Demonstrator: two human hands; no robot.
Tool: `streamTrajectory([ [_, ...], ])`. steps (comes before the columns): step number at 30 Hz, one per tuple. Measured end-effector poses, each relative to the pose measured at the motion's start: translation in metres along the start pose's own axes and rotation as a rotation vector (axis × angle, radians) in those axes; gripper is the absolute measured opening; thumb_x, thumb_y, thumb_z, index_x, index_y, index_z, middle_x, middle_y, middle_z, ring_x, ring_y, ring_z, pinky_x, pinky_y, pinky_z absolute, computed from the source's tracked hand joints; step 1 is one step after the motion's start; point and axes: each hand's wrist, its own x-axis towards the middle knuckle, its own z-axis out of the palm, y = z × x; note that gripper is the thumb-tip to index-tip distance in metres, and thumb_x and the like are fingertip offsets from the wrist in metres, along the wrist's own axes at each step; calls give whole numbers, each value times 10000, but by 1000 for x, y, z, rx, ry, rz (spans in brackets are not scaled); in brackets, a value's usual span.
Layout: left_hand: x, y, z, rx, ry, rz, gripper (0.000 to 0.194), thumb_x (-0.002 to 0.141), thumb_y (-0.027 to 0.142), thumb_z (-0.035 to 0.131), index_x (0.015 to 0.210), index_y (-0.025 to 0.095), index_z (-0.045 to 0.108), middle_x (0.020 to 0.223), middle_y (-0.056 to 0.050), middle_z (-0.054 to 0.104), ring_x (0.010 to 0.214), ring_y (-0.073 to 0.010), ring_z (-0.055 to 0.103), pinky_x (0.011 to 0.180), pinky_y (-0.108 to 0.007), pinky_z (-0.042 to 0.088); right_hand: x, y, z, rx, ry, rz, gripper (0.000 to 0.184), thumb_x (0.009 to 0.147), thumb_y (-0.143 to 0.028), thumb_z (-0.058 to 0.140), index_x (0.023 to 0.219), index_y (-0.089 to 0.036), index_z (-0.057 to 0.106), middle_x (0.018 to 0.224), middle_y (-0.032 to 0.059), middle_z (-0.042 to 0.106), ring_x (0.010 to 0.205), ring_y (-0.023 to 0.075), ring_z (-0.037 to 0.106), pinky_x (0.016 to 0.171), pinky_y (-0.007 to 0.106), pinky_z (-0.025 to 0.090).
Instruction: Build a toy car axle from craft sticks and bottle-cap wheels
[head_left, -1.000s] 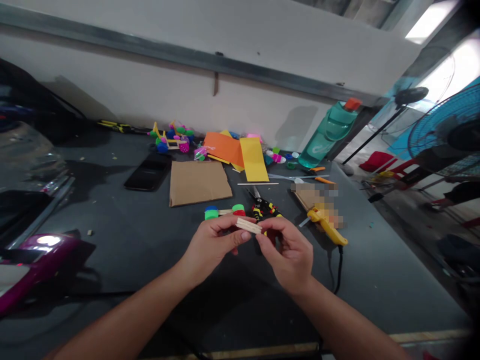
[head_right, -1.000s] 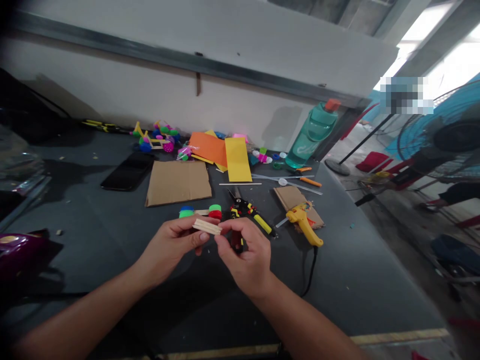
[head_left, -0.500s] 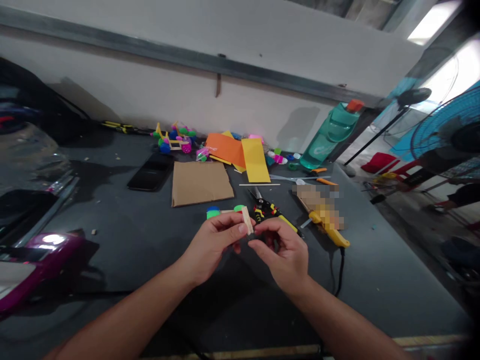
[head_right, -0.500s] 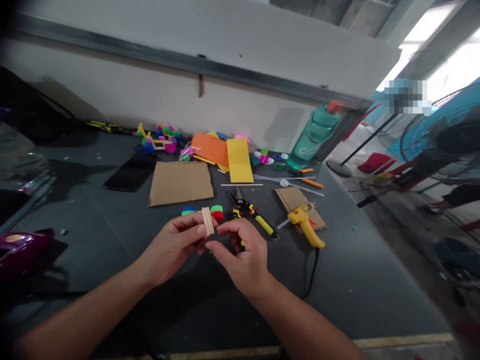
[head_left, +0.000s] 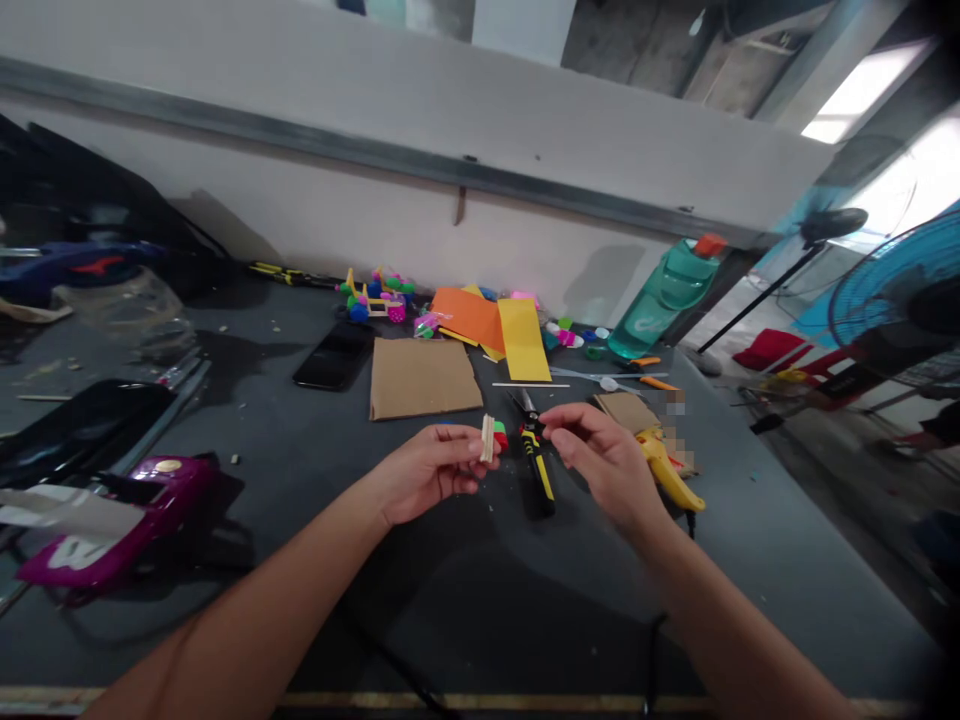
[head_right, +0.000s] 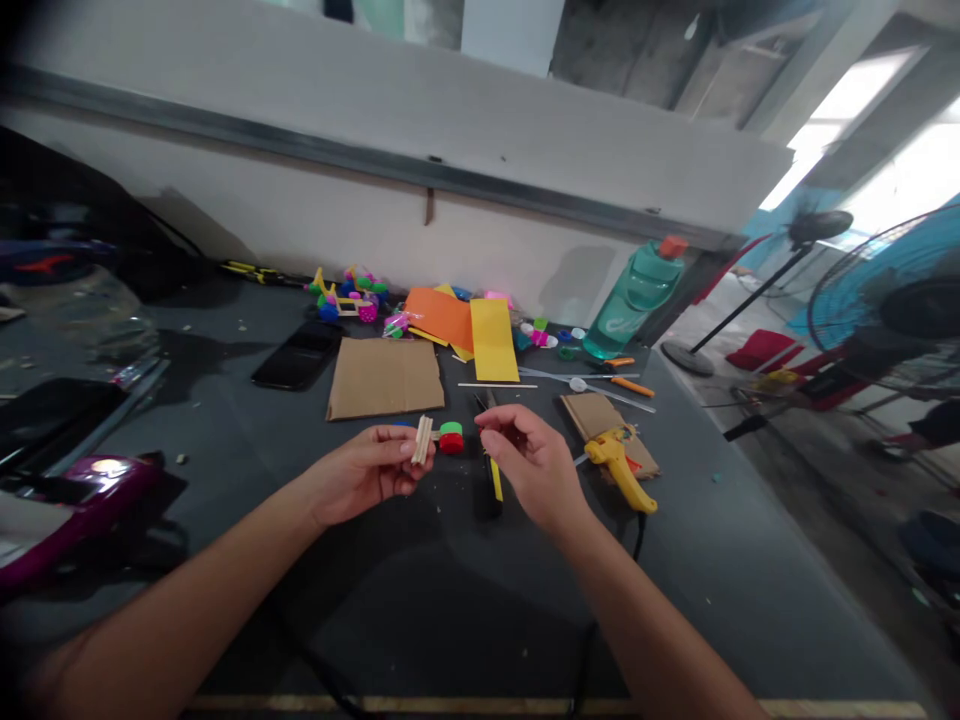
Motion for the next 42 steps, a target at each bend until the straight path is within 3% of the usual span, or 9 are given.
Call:
streamTrajectory([
  [4, -7, 0, 5, 60, -97, 35, 215, 699, 257, 751, 843, 102, 707, 758, -46, 643, 613, -78, 575, 556, -177, 490, -8, -7, 9, -34, -119, -93, 347, 758, -309, 654, 1085, -230, 569, 895, 25, 590, 714, 135, 533, 634, 277, 465],
  [6, -9, -1, 8, 60, -110, 67, 208, 700, 256, 749, 843, 110, 708, 781, -40, 638, 632, -79, 579, 572, -182, 492, -17, -8, 18, -123, -96, -177, 499, 697, -305, 719, 1152, -241, 526, 964, 36, 578, 730, 142, 517, 661, 296, 470],
  [8, -11, -4, 12, 46, -126, 78, 219, 687, 260, 759, 849, 120, 710, 786, -30, 626, 650, -82, 577, 580, -184, 490, -26, -8, 28, -243, -4, -270, 537, 661, -298, 751, 1143, -238, 523, 975, 40, 569, 754, 155, 508, 685, 311, 466],
  [11, -10, -10, 16, 39, -134, 69, 221, 686, 262, 760, 862, 137, 713, 810, -19, 612, 655, -77, 563, 574, -183, 481, -34, -7, 37, -360, 138, -378, 435, 653, -279, 752, 1032, -219, 546, 913, 35, 570, 756, 167, 506, 660, 304, 456],
  [15, -5, -16, 20, 35, -46, 92, 216, 704, 256, 750, 896, 164, 715, 881, -16, 615, 659, -61, 548, 570, -164, 461, -33, -3, 38, -421, 224, -413, 255, 687, -250, 722, 866, -209, 546, 809, 17, 569, 698, 156, 501, 612, 284, 437],
  [20, 0, -19, 21, 18, 26, 117, 227, 701, 248, 755, 912, 173, 720, 926, -25, 629, 666, -61, 546, 543, -150, 445, -28, 0, 35, -437, 239, -413, 169, 718, -233, 699, 817, -207, 563, 749, 5, 571, 663, 146, 508, 590, 273, 431],
  [28, 3, -23, 21, 12, 21, 101, 283, 689, 254, 764, 962, 200, 717, 868, -13, 644, 632, -56, 538, 539, -150, 446, -25, 6, 35, -430, 250, -420, 57, 766, -202, 622, 804, -213, 581, 752, 7, 599, 681, 152, 538, 609, 285, 444],
  [42, 3, -18, 25, 37, 85, 131, 250, 675, 257, 765, 917, 206, 735, 915, -30, 669, 619, -65, 512, 525, -182, 398, -19, 10, 33, -470, 280, -390, 55, 760, -191, 620, 790, -220, 584, 733, 8, 593, 631, 143, 509, 569, 279, 432],
])
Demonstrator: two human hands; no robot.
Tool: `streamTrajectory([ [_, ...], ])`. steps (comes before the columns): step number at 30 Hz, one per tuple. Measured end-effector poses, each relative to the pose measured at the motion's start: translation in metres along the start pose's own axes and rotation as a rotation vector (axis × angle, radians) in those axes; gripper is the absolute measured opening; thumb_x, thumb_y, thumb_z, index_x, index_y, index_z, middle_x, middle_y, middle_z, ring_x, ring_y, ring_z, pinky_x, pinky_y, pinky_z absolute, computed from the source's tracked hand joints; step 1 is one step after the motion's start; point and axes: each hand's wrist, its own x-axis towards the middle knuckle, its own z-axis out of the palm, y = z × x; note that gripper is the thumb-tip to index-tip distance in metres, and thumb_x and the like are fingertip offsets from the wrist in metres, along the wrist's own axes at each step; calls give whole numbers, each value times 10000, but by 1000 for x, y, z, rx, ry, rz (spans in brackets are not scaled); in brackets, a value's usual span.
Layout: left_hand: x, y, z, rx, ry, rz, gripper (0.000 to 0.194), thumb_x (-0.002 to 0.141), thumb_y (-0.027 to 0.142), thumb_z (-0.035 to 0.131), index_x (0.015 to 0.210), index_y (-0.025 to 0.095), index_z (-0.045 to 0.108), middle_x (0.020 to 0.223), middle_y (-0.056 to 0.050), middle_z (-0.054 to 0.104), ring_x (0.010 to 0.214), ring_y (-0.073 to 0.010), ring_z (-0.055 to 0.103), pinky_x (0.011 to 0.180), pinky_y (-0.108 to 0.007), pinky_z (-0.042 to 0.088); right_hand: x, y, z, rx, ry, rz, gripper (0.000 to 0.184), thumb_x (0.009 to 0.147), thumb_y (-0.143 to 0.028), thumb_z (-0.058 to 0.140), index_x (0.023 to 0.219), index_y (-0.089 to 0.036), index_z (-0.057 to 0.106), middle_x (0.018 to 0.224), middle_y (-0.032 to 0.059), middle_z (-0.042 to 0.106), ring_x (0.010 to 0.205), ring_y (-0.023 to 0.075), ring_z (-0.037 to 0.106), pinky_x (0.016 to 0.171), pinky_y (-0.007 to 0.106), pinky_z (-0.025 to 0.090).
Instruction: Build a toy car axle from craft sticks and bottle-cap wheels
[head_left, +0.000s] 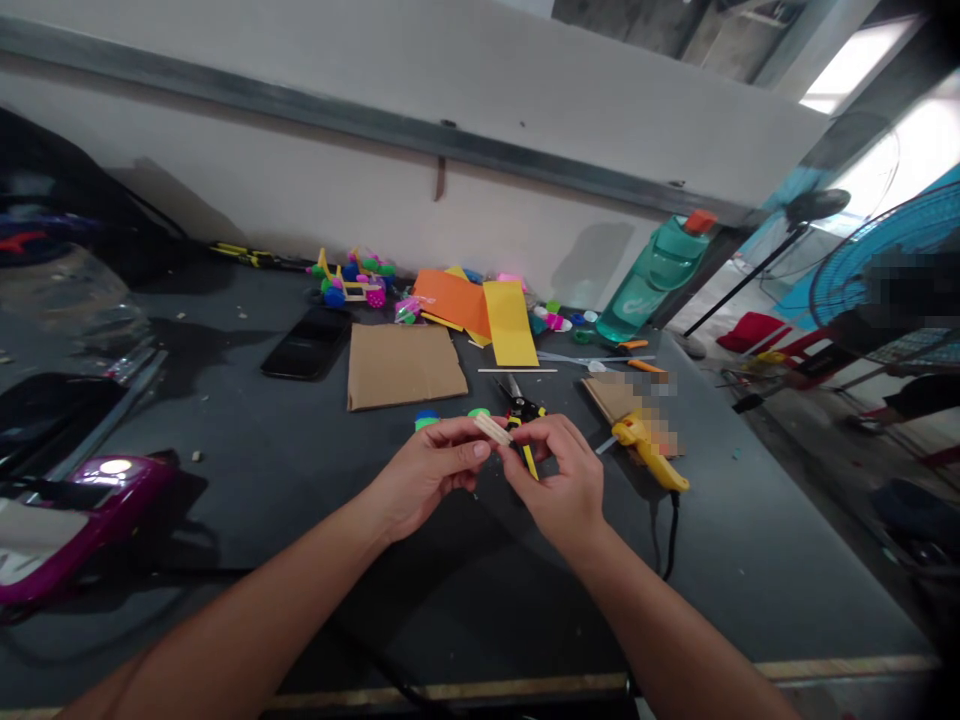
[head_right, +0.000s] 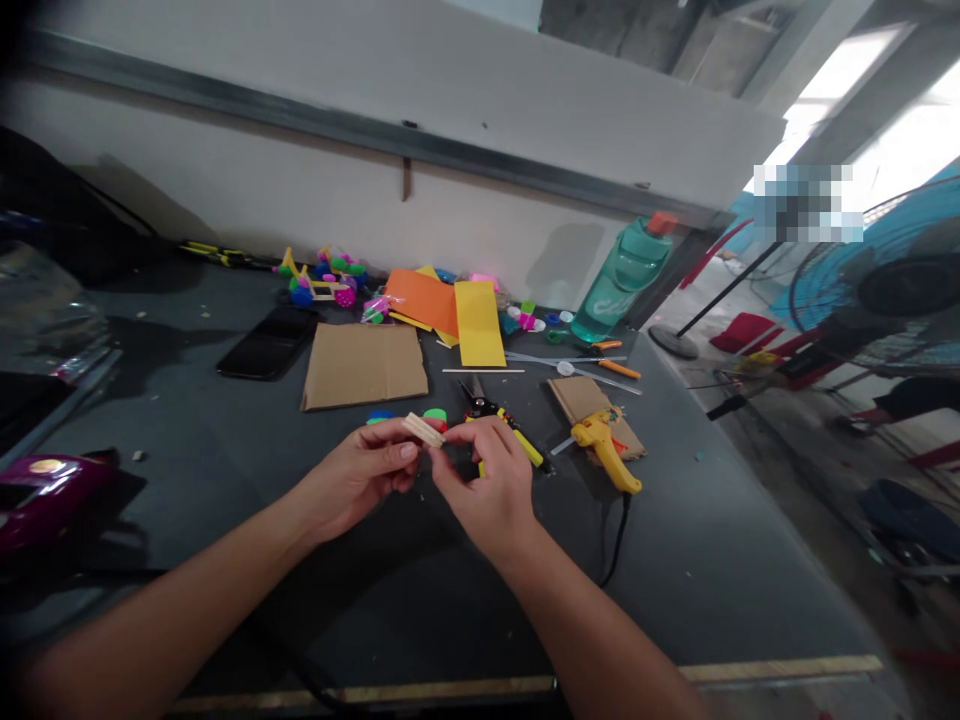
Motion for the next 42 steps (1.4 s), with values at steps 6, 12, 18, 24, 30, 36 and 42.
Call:
streamTrajectory([
  [6, 0, 4, -1, -32, 53, 56, 281, 679, 235, 761, 956, 197, 723, 696, 12, 607, 577, -58, 463, 505, -170, 379, 0, 2, -1, -18, -19, -12, 63, 759, -179, 623, 794, -215, 584, 747, 11, 602, 672, 149, 531, 583, 276, 433],
  [12, 2, 2, -3, 6, 87, 71, 247, 684, 229, 756, 928, 205, 726, 680, 18, 602, 560, -60, 458, 498, -177, 379, -1, 4, -2, -23, -30, -1, 66, 767, -195, 612, 816, -229, 584, 779, 11, 609, 689, 153, 547, 586, 285, 447],
  [18, 4, 0, -4, 40, 110, 84, 255, 683, 237, 758, 934, 206, 724, 715, 12, 633, 558, -55, 471, 500, -174, 386, -1, 6, -5, -39, -15, -13, 59, 780, -204, 607, 832, -232, 599, 787, 13, 619, 713, 159, 558, 627, 307, 468],
  [24, 5, 0, -3, 42, 119, 108, 226, 681, 211, 754, 905, 204, 727, 685, 20, 612, 549, -54, 464, 486, -172, 387, -1, 7, -6, -55, -11, -12, 50, 782, -203, 609, 826, -226, 598, 786, 12, 617, 700, 153, 555, 625, 300, 467],
  [30, 5, 0, -2, 48, 122, 135, 241, 685, 199, 749, 924, 209, 717, 708, 22, 607, 548, -52, 456, 479, -169, 397, -2, 7, -6, -61, -21, -7, 47, 786, -203, 606, 823, -230, 598, 788, 15, 622, 706, 157, 562, 631, 305, 470],
  [36, 5, 1, -2, 63, 133, 131, 228, 667, 219, 760, 891, 209, 720, 712, 19, 628, 537, -50, 468, 478, -169, 401, -2, 7, -5, -61, -21, -5, 46, 787, -210, 604, 826, -233, 597, 788, 12, 624, 686, 154, 552, 617, 300, 465],
  [42, 5, 1, -3, 60, 139, 115, 226, 658, 222, 768, 879, 209, 721, 669, 26, 600, 536, -55, 473, 477, -170, 398, -3, 7, -5, -78, -15, -1, 22, 789, -220, 605, 804, -233, 596, 773, 14, 620, 669, 154, 544, 598, 295, 447],
])
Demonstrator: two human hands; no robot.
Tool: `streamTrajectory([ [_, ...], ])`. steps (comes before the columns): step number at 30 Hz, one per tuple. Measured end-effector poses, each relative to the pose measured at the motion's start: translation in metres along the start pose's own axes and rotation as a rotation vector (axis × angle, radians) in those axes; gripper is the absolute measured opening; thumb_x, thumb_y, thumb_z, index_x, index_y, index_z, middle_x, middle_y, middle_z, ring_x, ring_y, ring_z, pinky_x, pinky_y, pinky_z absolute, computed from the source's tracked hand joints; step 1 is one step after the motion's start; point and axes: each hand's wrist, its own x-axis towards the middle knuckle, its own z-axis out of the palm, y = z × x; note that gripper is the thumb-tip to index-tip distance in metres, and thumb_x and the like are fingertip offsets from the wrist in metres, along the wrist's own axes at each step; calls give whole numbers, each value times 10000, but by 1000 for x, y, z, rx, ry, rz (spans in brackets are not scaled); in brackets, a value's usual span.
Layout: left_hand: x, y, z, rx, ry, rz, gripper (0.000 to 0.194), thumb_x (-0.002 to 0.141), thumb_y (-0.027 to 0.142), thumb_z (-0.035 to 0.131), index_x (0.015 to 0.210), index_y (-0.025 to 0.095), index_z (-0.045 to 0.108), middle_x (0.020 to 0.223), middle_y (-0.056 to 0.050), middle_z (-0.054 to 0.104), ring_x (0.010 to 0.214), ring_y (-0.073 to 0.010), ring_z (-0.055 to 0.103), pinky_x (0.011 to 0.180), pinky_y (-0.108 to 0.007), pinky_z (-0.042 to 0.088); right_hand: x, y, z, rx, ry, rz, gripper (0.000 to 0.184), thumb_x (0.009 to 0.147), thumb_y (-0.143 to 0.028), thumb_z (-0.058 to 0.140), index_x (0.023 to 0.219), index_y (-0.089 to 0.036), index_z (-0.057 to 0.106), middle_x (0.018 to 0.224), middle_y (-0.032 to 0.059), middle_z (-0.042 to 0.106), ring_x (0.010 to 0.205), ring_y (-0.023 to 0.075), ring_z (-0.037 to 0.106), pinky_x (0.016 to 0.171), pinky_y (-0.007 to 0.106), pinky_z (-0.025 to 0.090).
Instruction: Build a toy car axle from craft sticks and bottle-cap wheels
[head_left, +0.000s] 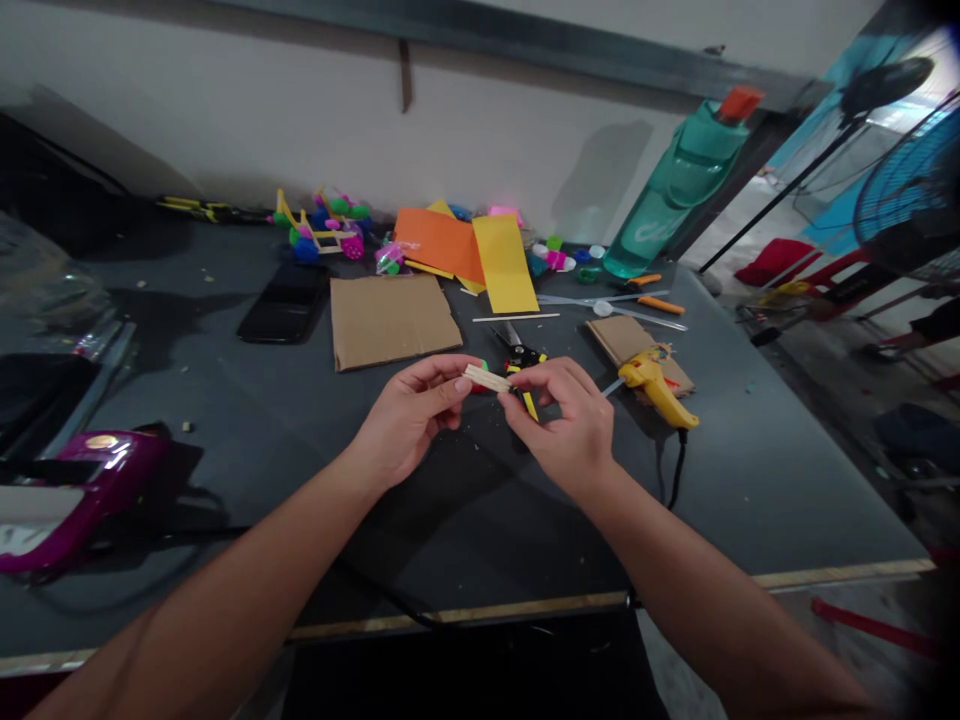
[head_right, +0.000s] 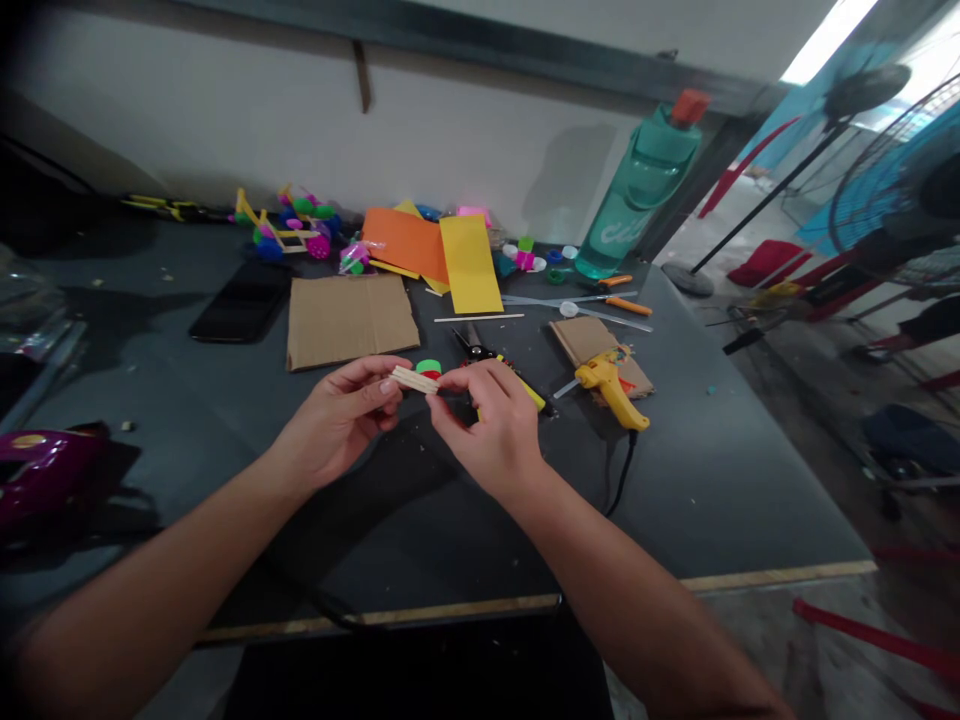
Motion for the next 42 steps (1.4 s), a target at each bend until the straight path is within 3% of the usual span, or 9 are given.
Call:
streamTrajectory([
  [22, -1, -2, -1, -7, -30, 13, 203, 698, 206, 742, 899, 205, 710, 686, 28, 576, 553, -55, 457, 476, -160, 388, 1, 2, 0, 51, 21, -40, 153, 794, -186, 608, 941, -223, 632, 794, 18, 632, 736, 157, 580, 634, 290, 487],
  [36, -1, -1, -4, 19, 5, 16, 226, 696, 250, 745, 909, 186, 703, 608, 33, 539, 524, -59, 434, 476, -175, 370, 2, 3, 4, 74, 8, -48, 106, 819, -186, 589, 905, -204, 647, 830, 50, 635, 772, 171, 596, 656, 293, 507],
  [42, -2, 3, -7, 13, 21, 59, 235, 708, 257, 733, 928, 181, 707, 671, 6, 613, 518, -56, 429, 483, -180, 361, 13, -7, -1, 24, -67, -93, 96, 836, -217, 586, 914, -211, 642, 858, 52, 640, 821, 183, 592, 734, 320, 498],
])
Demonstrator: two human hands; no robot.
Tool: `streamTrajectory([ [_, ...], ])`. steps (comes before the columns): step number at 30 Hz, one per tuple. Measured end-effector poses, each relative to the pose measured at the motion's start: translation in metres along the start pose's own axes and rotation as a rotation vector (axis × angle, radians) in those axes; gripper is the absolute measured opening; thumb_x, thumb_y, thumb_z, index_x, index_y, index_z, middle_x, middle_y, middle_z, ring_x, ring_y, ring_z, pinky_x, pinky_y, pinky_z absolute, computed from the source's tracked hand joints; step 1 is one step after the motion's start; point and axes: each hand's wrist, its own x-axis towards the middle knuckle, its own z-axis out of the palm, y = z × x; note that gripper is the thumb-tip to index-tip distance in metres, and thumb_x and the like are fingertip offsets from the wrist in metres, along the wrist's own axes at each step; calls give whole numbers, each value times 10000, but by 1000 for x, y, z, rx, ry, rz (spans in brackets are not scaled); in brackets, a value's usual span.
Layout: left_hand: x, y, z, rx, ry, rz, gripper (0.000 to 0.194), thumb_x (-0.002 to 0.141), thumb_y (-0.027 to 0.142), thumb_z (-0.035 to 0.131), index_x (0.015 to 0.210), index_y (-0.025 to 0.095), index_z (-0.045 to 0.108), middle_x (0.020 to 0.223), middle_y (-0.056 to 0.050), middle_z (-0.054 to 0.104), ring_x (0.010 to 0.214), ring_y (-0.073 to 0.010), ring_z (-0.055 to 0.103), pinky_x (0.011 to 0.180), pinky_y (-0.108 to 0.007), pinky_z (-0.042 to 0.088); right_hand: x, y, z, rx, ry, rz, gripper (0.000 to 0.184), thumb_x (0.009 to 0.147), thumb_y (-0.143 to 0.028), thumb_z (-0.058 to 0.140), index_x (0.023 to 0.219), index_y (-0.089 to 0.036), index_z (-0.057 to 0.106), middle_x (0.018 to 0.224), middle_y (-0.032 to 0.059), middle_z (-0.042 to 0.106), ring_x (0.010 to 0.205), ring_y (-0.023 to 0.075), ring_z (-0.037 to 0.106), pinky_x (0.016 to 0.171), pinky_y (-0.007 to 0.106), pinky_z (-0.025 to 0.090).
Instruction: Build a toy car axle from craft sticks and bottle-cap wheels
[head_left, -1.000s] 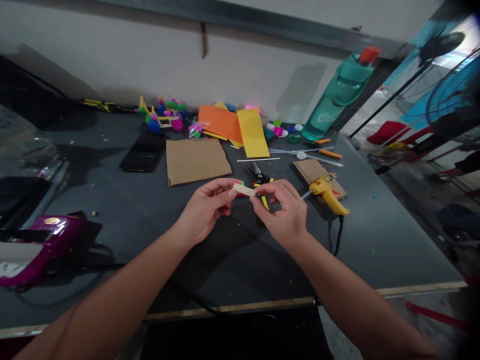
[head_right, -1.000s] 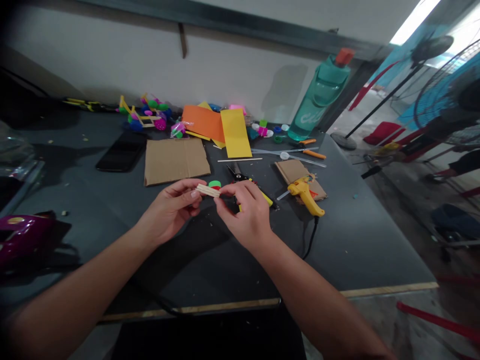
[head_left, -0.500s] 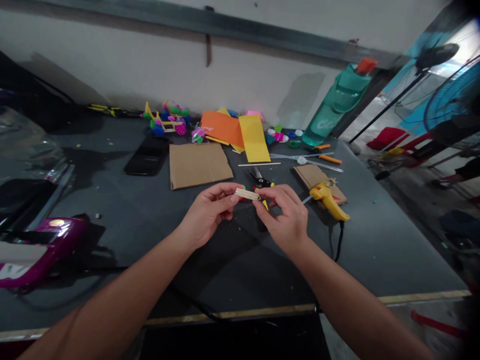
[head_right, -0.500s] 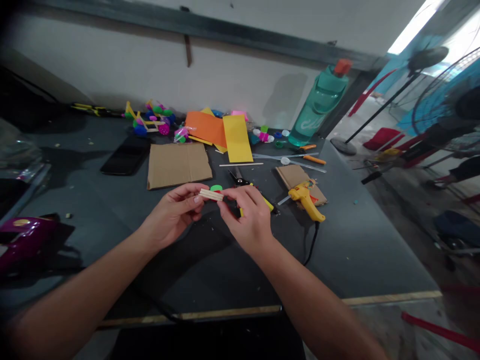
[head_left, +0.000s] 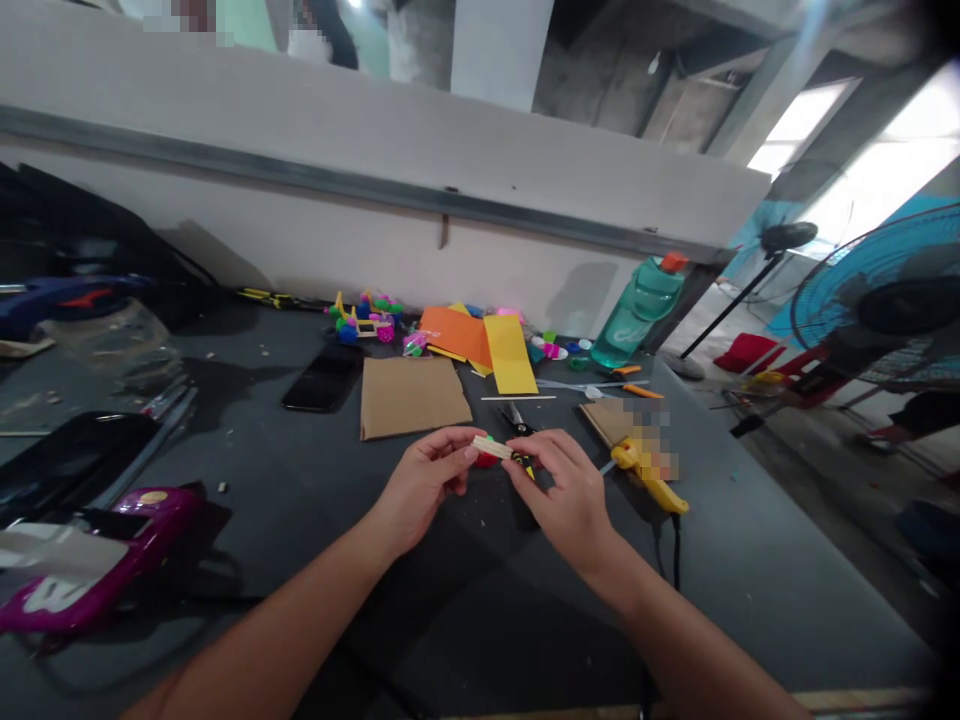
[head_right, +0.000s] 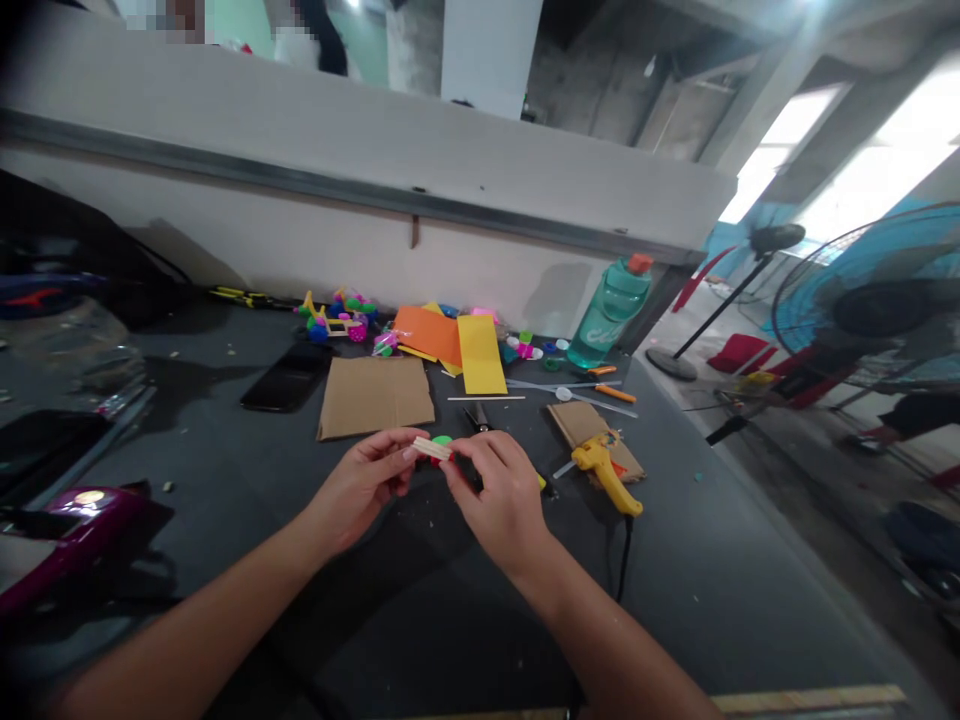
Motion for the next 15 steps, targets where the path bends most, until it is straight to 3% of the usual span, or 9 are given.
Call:
streamTrajectory([
  [7, 2, 8, -6, -40, 90, 65, 261, 692, 277, 753, 933, 188, 708, 734, 7, 617, 537, -48, 447, 484, -171, 379, 18, -1, 8, -15, -32, -69, 107, 816, -237, 616, 919, -215, 630, 859, 48, 638, 834, 186, 592, 757, 318, 484],
  [15, 2, 6, -6, -33, 69, 60, 241, 694, 263, 752, 917, 185, 710, 707, 6, 604, 530, -49, 444, 477, -164, 383, 13, 1, 13, 15, 30, -67, 73, 821, -198, 583, 878, -223, 621, 839, 44, 635, 809, 184, 588, 743, 325, 487],
])
